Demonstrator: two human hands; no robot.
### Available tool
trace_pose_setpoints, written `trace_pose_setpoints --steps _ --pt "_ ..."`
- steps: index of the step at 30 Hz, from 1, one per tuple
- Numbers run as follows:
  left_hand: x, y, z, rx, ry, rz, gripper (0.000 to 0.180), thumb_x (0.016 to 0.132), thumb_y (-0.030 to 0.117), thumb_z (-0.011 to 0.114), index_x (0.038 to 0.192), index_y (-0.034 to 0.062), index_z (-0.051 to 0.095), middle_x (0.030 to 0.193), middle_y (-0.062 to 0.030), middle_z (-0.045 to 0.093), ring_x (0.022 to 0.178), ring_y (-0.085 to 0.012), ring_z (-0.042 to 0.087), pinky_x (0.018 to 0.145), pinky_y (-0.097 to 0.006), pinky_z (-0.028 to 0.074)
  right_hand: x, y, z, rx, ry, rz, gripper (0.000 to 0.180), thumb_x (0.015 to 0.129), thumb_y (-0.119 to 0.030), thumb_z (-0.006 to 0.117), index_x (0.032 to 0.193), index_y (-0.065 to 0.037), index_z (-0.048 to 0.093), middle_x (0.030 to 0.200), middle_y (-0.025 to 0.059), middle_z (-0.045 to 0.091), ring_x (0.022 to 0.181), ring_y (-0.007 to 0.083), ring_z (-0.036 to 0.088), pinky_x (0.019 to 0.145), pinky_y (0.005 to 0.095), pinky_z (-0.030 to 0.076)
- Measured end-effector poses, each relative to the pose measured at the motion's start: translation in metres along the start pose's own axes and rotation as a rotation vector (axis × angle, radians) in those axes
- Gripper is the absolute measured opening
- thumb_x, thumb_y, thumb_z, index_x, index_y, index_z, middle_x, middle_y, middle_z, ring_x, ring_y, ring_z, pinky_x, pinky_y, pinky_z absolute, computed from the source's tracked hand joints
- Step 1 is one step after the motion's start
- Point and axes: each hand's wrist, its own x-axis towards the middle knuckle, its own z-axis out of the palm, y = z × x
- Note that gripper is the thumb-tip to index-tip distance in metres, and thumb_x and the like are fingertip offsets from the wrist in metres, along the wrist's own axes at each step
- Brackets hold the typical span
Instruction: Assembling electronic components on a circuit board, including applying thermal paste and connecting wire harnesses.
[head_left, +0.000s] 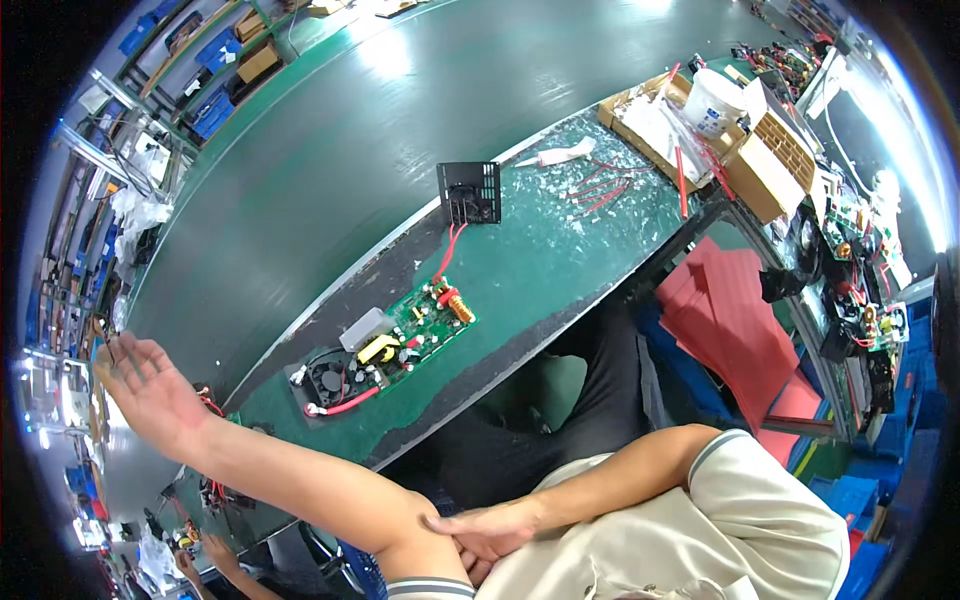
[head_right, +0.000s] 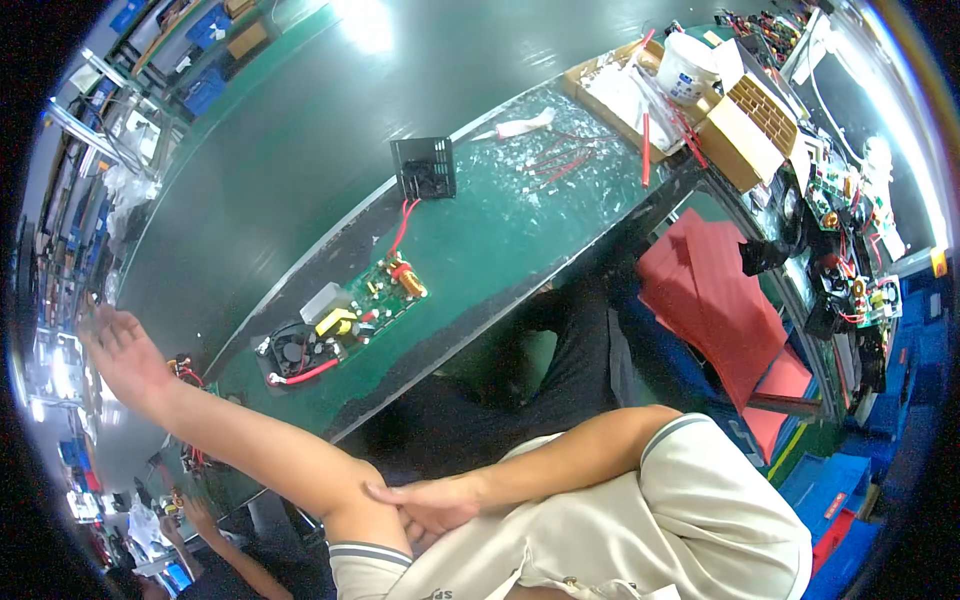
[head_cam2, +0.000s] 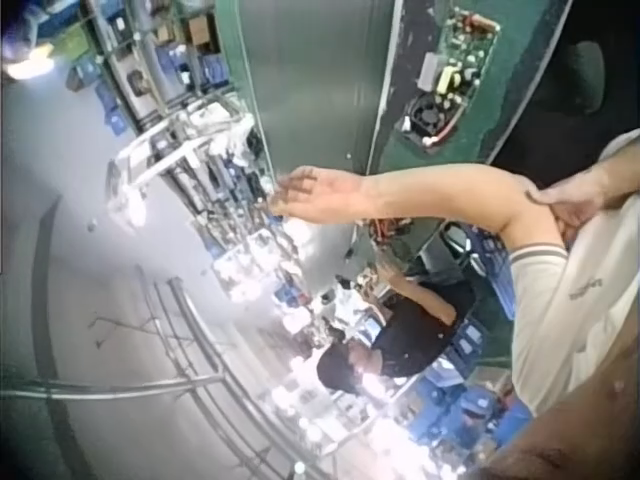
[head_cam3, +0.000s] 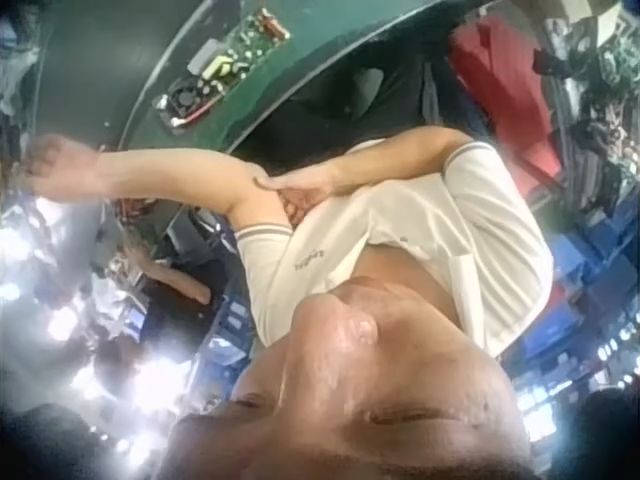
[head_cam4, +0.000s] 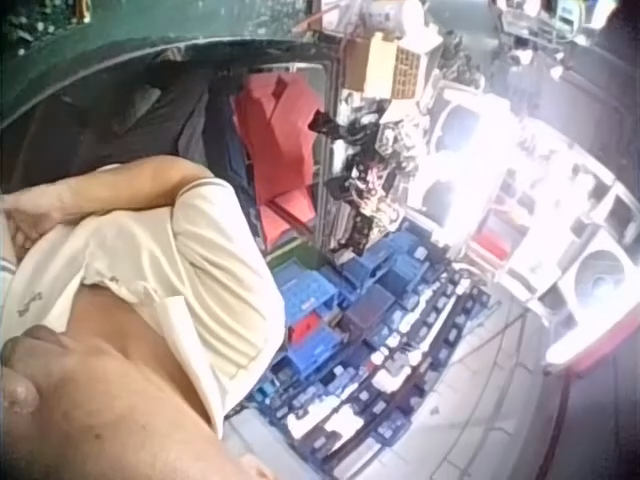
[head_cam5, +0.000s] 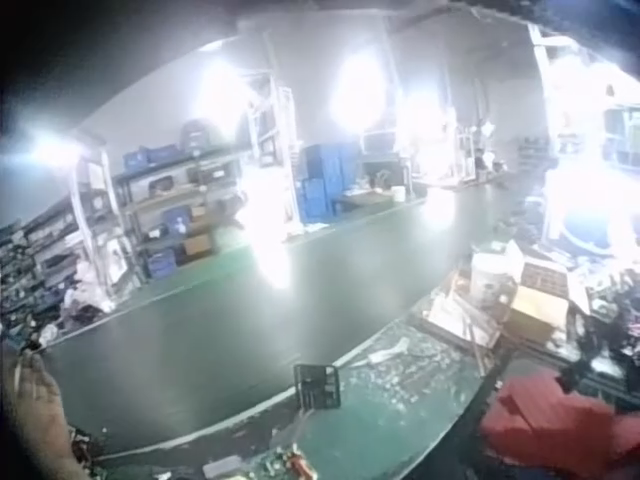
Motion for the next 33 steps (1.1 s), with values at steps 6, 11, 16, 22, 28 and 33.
trace_pose_setpoints --steps 6,11,16,22,28,33 --pt "-0.01 -0.013 -0.022 -0.067 0.048 -0.086 0.034 0.092 0.02 0.067 0.114 -0.0027 0.057 0.114 -0.0129 0.055 0.109 -0.0236 0.053 0.087 -0.034 0.047 -0.008 -0.018 -0.007 -0.321 0.131 -0.36 0.081 0.092 -0.065 0.047 0.148 -0.009 0.031 0.144 0.014 0.046 0.13 0.0277 0.048 0.107 0.0484 0.04" --pt "-0.06 -0.057 -0.028 -0.139 0.034 -0.317 0.032 0.092 0.022 0.068 0.114 0.0005 0.058 0.111 -0.0106 0.057 0.101 -0.0195 0.057 0.083 -0.033 0.048 -0.012 -0.083 0.004 -0.922 0.201 -0.542 0.099 0.085 -0.068 0.06 0.147 0.003 0.029 0.144 0.0135 0.043 0.134 0.0211 0.037 0.113 0.0387 0.029" --pt "-0.099 -0.066 -0.019 -0.198 0.117 -0.417 0.036 0.093 0.026 0.066 0.117 0.0017 0.055 0.111 -0.0098 0.057 0.099 -0.018 0.057 0.08 -0.031 0.048 -0.007 -0.081 0.002 -0.884 0.256 -0.524 0.091 0.089 -0.06 0.06 0.148 0.002 0.028 0.143 0.013 0.044 0.133 0.0211 0.038 0.112 0.0381 0.03" --pt "-0.021 -0.055 -0.036 -0.294 0.019 -0.306 0.034 0.095 0.023 0.064 0.118 0.001 0.053 0.111 -0.0105 0.056 0.1 -0.0193 0.057 0.078 -0.031 0.047 -0.02 -0.008 -0.015 -0.175 0.115 -0.181 0.085 0.087 -0.066 0.055 0.142 -0.004 0.037 0.14 0.0146 0.05 0.124 0.0257 0.053 0.101 0.0444 0.046" --pt "0.001 -0.01 -0.035 -0.309 -0.105 -0.155 0.033 0.096 0.019 0.06 0.116 -0.0052 0.051 0.111 -0.0156 0.053 0.106 -0.0229 0.053 0.081 -0.034 0.046 -0.007 0.01 -0.008 -0.075 -0.232 0.023 0.084 0.09 -0.069 0.046 0.147 -0.008 0.034 0.142 0.0165 0.048 0.124 0.0293 0.053 0.104 0.044 0.044" --pt "-0.063 -0.023 -0.026 -0.397 -0.044 -0.289 0.032 0.097 0.02 0.059 0.117 -0.0046 0.052 0.112 -0.0163 0.057 0.103 -0.0241 0.057 0.081 -0.035 0.048 -0.02 -0.061 -0.023 -0.704 0.166 -0.456 0.099 0.086 -0.066 0.059 0.15 0.0 0.024 0.149 0.016 0.037 0.138 0.0225 0.036 0.112 0.0407 0.031"
